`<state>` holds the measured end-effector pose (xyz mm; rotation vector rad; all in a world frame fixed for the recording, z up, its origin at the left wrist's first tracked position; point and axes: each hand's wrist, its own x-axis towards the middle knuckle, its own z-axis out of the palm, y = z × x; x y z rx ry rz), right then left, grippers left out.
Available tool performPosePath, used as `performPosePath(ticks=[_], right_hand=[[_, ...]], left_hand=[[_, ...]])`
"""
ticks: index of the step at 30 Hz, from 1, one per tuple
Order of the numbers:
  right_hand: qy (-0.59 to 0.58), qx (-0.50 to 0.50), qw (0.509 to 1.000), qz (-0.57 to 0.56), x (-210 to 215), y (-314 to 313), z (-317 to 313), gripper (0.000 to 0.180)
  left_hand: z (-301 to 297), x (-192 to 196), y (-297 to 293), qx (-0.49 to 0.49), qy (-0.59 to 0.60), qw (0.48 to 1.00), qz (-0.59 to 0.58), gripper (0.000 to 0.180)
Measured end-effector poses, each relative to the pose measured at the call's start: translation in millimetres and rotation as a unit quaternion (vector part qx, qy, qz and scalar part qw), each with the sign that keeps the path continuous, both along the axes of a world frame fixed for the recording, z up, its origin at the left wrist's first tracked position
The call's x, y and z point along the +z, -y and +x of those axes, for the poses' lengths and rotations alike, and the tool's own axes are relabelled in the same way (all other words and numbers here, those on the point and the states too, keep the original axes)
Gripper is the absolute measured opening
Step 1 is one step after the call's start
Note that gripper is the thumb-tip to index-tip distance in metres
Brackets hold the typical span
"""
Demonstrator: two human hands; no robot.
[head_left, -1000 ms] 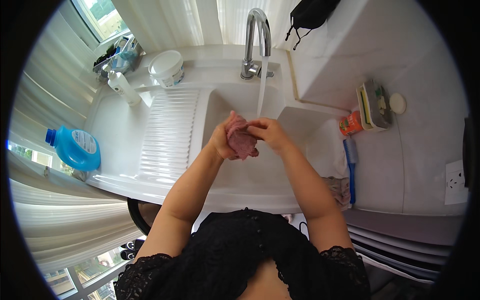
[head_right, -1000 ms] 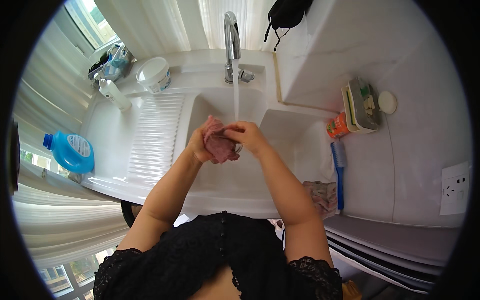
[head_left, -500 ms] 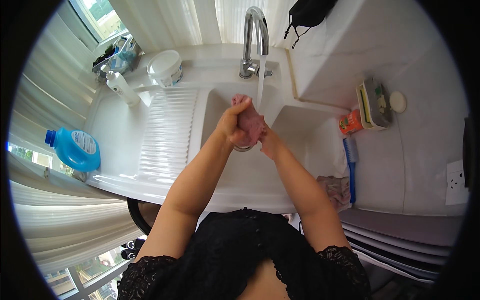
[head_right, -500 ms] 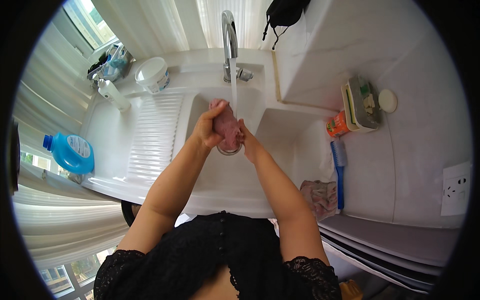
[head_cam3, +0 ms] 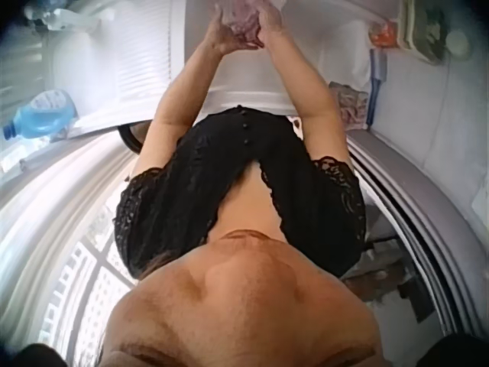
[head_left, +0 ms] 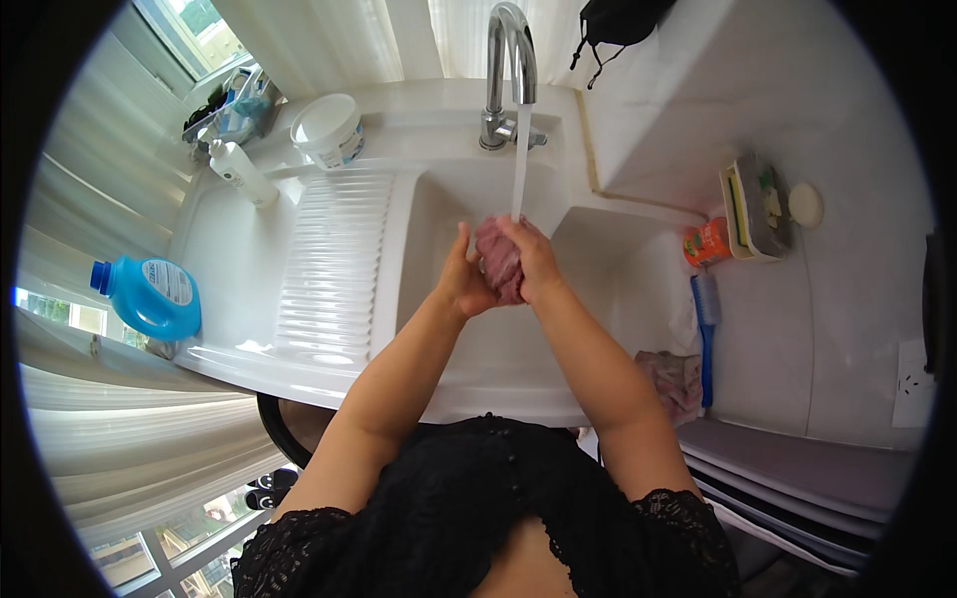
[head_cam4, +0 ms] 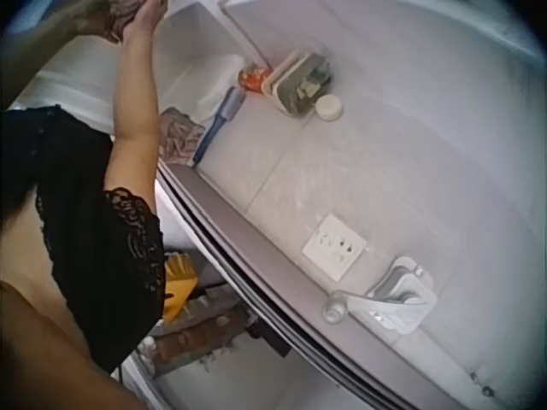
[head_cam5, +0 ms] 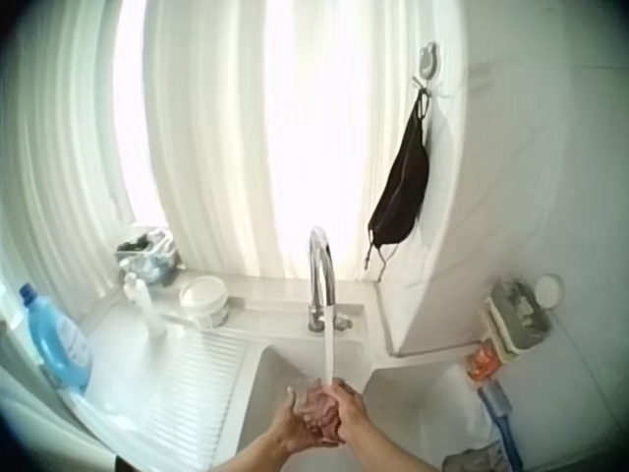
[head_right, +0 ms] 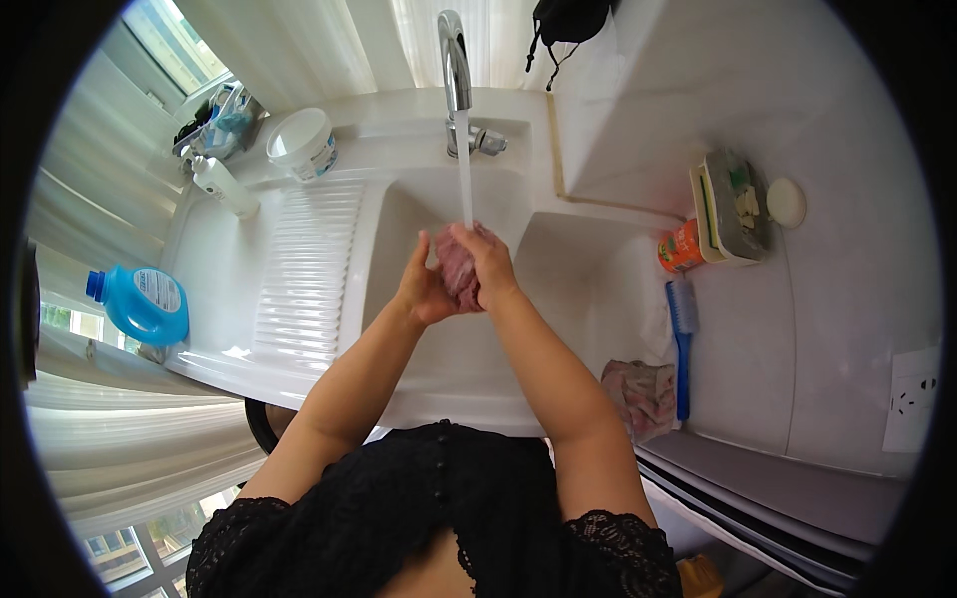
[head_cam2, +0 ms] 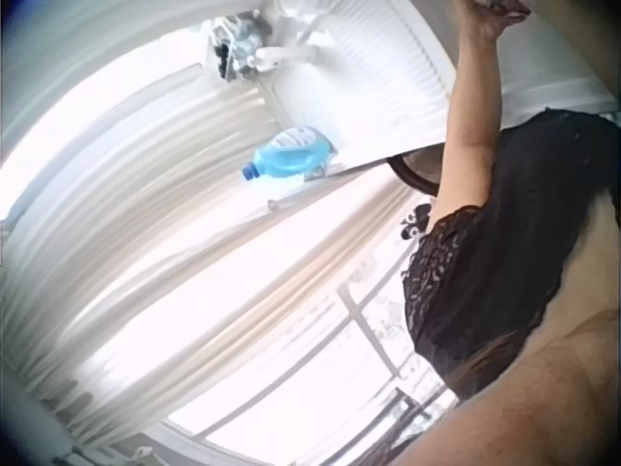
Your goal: The person picks up a pink cloth, walks to the sink, and washes it by hand. They apply a white powder from a container, scrub the cloth, and rinse it under running water.
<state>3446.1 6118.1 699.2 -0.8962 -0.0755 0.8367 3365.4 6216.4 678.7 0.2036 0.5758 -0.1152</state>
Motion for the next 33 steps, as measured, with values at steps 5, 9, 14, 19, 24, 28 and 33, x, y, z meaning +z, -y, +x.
performPosePath(ticks=[5,9,14,19,24,28,33], right_hand=[[0.657,-0.126,0.658,-0.346,-46.9,12.0,10.9,0.029],[0.517,-0.091,0.820,-0.229,-21.6,-1.8,-15.9,0.035],[0.444,-0.146,0.810,-0.354,-12.0,-7.6,-19.8,0.037],[0.392,-0.119,0.848,-0.337,-18.2,-7.2,-13.1,0.035],[0.399,-0.151,0.833,-0.351,-29.2,-9.1,-11.5,0.035],[0.377,-0.115,0.839,-0.375,-21.4,-7.4,-12.7,0.033],[0.350,-0.015,0.845,-0.404,-35.3,-1.9,-3.2,0.033]], left_hand=[[9.2,-3.3,-4.4,0.046,0.028,0.991,0.121,0.034],[12.7,-3.3,5.1,0.093,0.057,0.987,0.116,0.044],[26.9,4.2,23.9,0.148,0.015,0.971,0.185,0.053],[22.4,27.5,30.0,0.111,-0.064,0.959,0.253,0.044],[20.9,33.1,30.0,0.075,-0.114,0.951,0.279,0.035],[26.5,7.3,28.2,0.098,-0.121,0.931,0.330,0.028],[29.2,-50.9,7.8,0.028,-0.111,0.818,0.563,0.029]])
